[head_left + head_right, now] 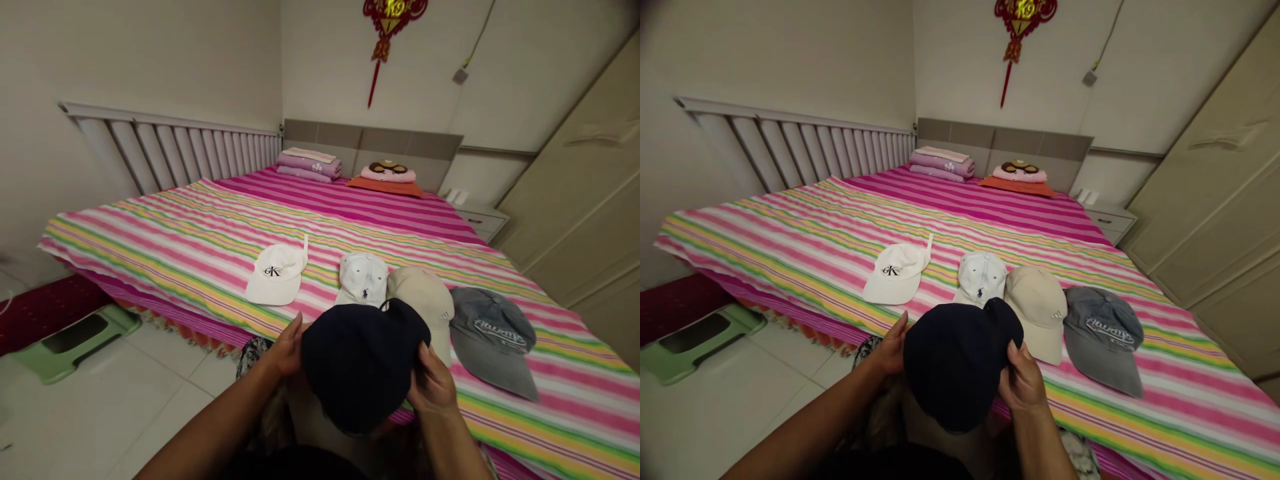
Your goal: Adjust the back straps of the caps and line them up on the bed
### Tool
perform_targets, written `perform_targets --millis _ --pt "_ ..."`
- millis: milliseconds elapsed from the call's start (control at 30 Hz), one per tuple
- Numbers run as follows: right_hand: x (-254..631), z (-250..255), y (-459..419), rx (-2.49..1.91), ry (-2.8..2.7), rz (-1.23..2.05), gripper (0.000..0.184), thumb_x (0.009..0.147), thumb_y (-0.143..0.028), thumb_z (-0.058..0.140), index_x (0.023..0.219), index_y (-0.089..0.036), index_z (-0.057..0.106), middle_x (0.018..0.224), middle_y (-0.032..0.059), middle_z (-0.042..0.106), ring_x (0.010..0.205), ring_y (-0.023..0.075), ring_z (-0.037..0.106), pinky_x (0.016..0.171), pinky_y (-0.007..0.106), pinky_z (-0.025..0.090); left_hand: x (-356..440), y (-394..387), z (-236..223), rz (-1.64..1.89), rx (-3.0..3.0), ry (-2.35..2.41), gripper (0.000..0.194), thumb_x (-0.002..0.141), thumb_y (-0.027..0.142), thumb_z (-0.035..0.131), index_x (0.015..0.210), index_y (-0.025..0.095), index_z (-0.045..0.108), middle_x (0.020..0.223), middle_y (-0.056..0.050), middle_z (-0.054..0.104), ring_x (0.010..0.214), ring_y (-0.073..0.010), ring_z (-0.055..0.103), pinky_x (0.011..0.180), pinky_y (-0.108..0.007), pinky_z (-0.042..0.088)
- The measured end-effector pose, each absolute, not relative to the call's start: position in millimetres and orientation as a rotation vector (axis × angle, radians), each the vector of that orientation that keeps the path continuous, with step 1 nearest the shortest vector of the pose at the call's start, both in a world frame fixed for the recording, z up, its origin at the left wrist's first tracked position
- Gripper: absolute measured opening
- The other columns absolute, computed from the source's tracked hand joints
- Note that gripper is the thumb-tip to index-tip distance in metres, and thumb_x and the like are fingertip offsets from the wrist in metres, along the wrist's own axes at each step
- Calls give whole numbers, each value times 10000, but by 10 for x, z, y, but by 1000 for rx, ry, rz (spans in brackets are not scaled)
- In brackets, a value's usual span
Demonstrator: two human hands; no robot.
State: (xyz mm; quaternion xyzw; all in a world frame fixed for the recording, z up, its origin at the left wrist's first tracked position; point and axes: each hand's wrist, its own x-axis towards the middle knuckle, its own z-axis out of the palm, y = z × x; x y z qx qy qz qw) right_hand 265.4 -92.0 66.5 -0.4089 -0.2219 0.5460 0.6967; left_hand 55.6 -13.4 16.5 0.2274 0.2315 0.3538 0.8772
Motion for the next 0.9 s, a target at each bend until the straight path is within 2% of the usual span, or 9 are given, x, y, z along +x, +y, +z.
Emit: perform_targets --millis 133,200,267,333,433,533,633,800,900 --pt "2918 451 -1010 -934 -474 1188 384 467 -250 747 836 -251 643 751 56 701 777 273 643 781 441 465 629 -110 380 757 580 311 385 436 223 752 794 126 647 618 -44 667 567 -204 621 623 -318 475" --pt "3022 348 -1061 -949 -463 1204 393 452 -214 755 826 -251 645 696 41 692 692 255 645 739 422 477 654 -129 429 748 585 288 412 372 136 739 773 122 646 568 -31 649 527 -205 609 609 -333 476" --pt "3066 290 -1103 -950 -456 1267 396 414 -225 778 788 -244 646 632 30 674 623 245 637 700 409 483 675 -154 448 758 560 287 387 347 129 736 722 123 641 543 -24 637 537 -223 615 629 -359 482" --pt "3051 292 -1129 -929 -448 1349 404 384 -326 798 745 -234 643 617 39 664 617 254 632 662 400 484 696 -173 455 750 539 321 340 369 201 750 681 127 633 539 -28 633 593 -254 632 664 -384 483" --pt "2983 373 -1139 -911 -430 1441 443 411 -487 766 747 -231 630 625 46 655 610 249 622 578 364 473 730 -187 478 676 545 404 320 490 349 732 693 124 628 579 -49 641 693 -270 646 710 -385 478" --pt "2931 467 -1131 -921 -422 1469 402 432 -338 793 773 -249 600 592 -6 621 509 171 579 506 286 440 761 -194 528 702 611 370 319 496 298 755 721 109 631 633 -59 655 641 -215 638 669 -314 479" --pt "2891 530 -1120 -881 -435 1458 382 399 -199 791 695 -241 553 609 -30 588 495 131 541 497 252 424 780 -202 582 746 674 310 299 493 231 761 729 92 641 667 -67 658 615 -177 624 654 -272 473" --pt "2815 595 -1111 -766 -600 1509 335 426 -210 748 508 -203 424 558 -25 491 470 119 460 456 242 382 768 -202 630 736 767 284 244 515 178 736 722 81 651 626 -48 639 546 -123 583 563 -211 451" --pt "2800 612 -1110 -755 -648 1546 304 435 -260 749 507 -197 460 588 -8 502 494 133 479 474 254 384 754 -201 637 753 785 293 246 545 228 732 729 87 650 600 -33 622 509 -97 552 524 -187 426"
